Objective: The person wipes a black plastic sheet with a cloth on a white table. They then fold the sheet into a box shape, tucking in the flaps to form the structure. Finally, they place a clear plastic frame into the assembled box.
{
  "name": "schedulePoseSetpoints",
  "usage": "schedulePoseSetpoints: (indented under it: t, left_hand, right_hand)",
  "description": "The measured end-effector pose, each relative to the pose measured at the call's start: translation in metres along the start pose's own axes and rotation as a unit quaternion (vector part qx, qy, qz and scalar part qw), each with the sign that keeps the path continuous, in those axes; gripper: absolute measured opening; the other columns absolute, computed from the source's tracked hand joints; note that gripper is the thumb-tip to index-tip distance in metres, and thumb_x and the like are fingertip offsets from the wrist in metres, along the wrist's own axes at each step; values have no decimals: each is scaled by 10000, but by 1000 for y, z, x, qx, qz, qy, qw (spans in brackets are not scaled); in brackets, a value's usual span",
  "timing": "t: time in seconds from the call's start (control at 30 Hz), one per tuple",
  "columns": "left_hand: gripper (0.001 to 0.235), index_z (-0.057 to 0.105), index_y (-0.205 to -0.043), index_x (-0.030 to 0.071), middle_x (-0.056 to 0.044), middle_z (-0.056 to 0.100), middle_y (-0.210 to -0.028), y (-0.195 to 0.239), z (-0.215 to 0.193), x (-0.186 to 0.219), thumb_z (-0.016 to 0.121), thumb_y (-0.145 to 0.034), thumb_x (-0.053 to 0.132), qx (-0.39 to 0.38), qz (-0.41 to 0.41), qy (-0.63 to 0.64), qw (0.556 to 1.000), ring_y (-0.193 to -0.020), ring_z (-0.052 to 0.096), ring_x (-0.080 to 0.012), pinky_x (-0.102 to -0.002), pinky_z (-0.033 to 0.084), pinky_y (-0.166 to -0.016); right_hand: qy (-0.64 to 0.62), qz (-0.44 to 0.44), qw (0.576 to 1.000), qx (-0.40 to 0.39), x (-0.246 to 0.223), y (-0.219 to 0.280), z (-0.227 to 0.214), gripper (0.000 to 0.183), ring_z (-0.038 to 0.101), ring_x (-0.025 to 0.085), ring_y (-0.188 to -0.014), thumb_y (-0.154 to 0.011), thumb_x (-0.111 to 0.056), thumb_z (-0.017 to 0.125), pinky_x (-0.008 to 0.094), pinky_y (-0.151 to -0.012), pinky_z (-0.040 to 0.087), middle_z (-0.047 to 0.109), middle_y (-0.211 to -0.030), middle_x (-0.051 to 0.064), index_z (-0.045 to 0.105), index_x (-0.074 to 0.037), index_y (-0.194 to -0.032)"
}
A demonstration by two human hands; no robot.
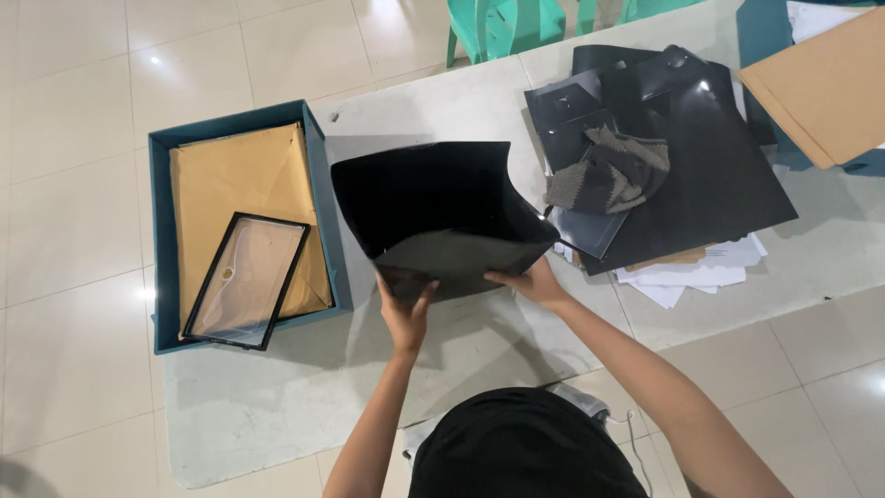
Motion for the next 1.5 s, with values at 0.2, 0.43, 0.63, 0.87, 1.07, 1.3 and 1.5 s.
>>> schedulePoseSetpoints:
  t: [0.2,0.43,0.63,0.87,1.07,1.3,1.5]
  left_hand:
    - [815,402,-1599,55,-186,699,-1328,-6,9,-61,837,-914,125,52,-98,-146,983,-1182,681,-219,-361,549,-956]
    - [873,405,-1512,-6,-181,713,-1241,-12,-4,-76,874,-791,144,-20,-69,-97,993,-1105,692,-226,-366,564,-939]
    - [691,579,-1277,-14,-180,751,-1152,-6,-6,-99,941,-737,220,-102,-119,-148,977,-1044,739,-285,-376,590,-870]
    - [673,521,-1431,13,-226,730,-938,-25,13,-73,826,-865,212,-76,-123,-275,951,-792,696,-369,-430,569,-753]
    - [555,555,-1350,23,-214,751,-1027,-38,11,-70,813,-892,202,-73,-96,-249,961,-899,710,-385,-447,562,-792]
    - [646,500,-1405,1,-269,708,-1165,-27,7,-62,803,-864,185,-72,-31,-200,977,-1067,684,-428,-470,560,-824]
    - [536,671,-1187,-43,-267,753,-959,13,9,-125,820,-840,337,-228,-225,-372,871,-951,739,-393,-452,580,-837]
  right_hand:
    - [110,67,981,143,71,-1,-29,334,665,136,-902,-883,-175,866,292,-850,559,752,-1025,66,695,35,-1078]
    - [142,73,986,49,46,-11,-47,360,668,149,-1045,-944,-207,809,313,-929,533,748,-1130,83,677,6,-1203]
    - [61,95,994,11,66,-4,-37,743,585,186,-1187,-718,-224,877,345,-979,505,618,-1288,63,525,-35,-1344]
    - [312,7,937,156,97,0,-44,324,647,329,-1049,-890,-278,820,420,-906,524,746,-1129,115,758,-105,-1156]
    - [327,30,932,153,86,-3,-64,384,658,347,-1033,-894,-331,811,431,-899,521,732,-1097,132,744,-66,-1164]
    - [490,33,858,152,81,21,-122,545,540,355,-1336,-854,-181,766,479,-1099,451,597,-1445,144,622,-95,-1373]
    - [722,76,681,98,80,12,-166,775,352,390,-1449,-778,-201,720,649,-1117,297,411,-1549,141,455,-227,-1507]
Point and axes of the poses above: each hand's wrist, its own y-axis away from the middle knuckle, its own z-axis out of the palm, x = y × z, the point moved 2 cm from there along -y, towards the middle knuckle
